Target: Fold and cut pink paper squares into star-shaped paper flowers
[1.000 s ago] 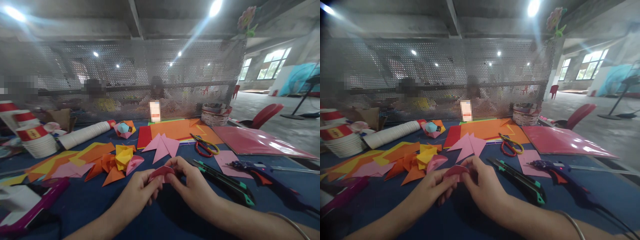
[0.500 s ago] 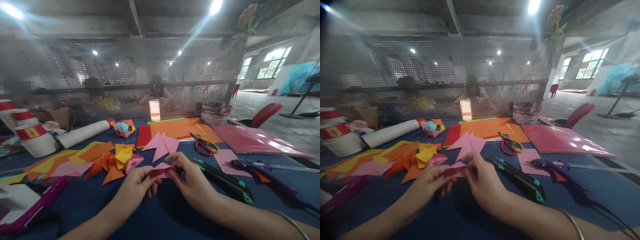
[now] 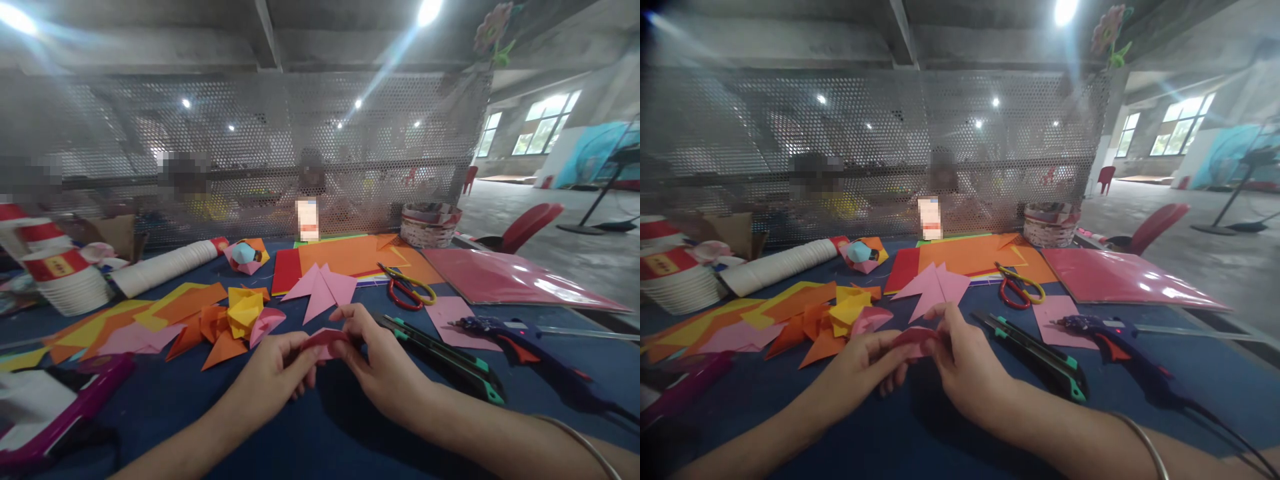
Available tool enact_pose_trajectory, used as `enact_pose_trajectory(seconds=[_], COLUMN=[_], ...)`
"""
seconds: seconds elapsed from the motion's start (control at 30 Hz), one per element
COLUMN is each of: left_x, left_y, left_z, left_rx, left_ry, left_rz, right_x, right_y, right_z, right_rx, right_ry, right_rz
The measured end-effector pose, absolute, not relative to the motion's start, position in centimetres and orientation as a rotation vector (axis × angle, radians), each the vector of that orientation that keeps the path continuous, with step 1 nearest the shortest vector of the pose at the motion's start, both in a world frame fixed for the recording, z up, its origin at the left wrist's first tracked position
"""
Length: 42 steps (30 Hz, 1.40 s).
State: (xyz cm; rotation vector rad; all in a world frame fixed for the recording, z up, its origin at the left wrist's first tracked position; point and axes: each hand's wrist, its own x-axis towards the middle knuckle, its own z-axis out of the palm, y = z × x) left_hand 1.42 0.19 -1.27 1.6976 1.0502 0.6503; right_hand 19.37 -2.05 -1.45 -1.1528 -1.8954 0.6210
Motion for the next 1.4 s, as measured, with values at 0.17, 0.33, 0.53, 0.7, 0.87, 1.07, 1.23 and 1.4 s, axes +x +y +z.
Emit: enact_pose_trajectory(seconds=[0.17, 0.33, 0.53, 0.7, 0.87, 1.07, 1.23, 1.4], left_x=[1.6, 1.5, 1.4, 1.3, 1.1, 1.0, 0.9, 1.1], left_y=[0.0, -0.4, -0.4, 0.1, 0.5, 0.6, 0.8, -0.2], left_z=[-1.1, -0.7, -1.0, -1.4, -1.4, -1.7, -1.7, -1.7], left_rx=[1.752, 1.830, 1.971, 1.986, 1.983, 1.982, 2.097, 2.379], left_ry=[0.996, 1.056, 1.085, 1.148, 1.173, 1.193, 1.215, 1.177], left_rz=[0.621, 0.664, 0.672, 0.714, 0.727, 0.741, 0.785, 0.955], right_x=[19.2, 19.0, 18.9, 19.1, 19.1, 19.3, 19.4, 19.8], right_y=[-2.4, -2.8, -2.9, -2.5, -2.5, -2.3, -1.9, -1.4], right_z=[-1.8, -1.5, -1.4, -1.3, -1.0, -1.3, -1.5, -1.2], right_rx=[-1.050, -1.067, -1.087, -1.169, -1.171, -1.214, -1.174, -1.266], right_ry=[-1.934, -1.901, -1.938, -1.934, -1.909, -1.897, -1.920, -1.959], right_rz=[0.707, 0.890, 0.841, 0.811, 0.903, 0.859, 0.791, 0.685])
